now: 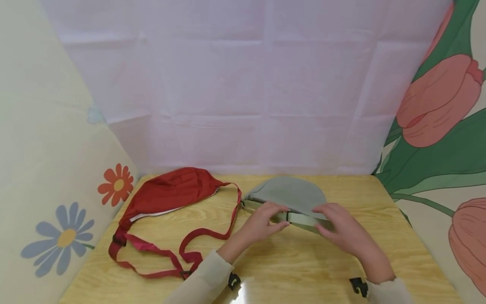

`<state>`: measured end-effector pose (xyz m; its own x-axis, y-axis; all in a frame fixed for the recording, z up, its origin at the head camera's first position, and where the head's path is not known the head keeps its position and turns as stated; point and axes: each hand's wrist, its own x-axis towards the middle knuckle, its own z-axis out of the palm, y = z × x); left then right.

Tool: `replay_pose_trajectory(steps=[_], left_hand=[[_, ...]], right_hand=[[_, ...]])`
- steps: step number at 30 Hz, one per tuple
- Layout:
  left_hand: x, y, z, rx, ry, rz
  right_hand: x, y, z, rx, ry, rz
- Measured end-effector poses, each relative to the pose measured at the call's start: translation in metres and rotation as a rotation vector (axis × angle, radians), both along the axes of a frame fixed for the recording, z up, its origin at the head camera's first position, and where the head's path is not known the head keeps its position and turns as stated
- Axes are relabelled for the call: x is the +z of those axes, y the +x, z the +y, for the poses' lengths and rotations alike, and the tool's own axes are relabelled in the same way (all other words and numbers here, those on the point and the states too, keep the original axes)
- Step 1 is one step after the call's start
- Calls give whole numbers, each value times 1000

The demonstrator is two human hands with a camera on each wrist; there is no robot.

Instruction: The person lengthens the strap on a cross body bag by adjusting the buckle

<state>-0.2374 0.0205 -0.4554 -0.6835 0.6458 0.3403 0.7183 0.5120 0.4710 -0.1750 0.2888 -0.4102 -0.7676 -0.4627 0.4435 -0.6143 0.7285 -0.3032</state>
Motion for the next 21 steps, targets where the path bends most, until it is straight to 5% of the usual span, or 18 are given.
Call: replay_pose_trajectory(steps=[21], left_hand=[[0,1,-1,14,4,39]], right_hand=[[-11,-9,-32,3,-22,74]])
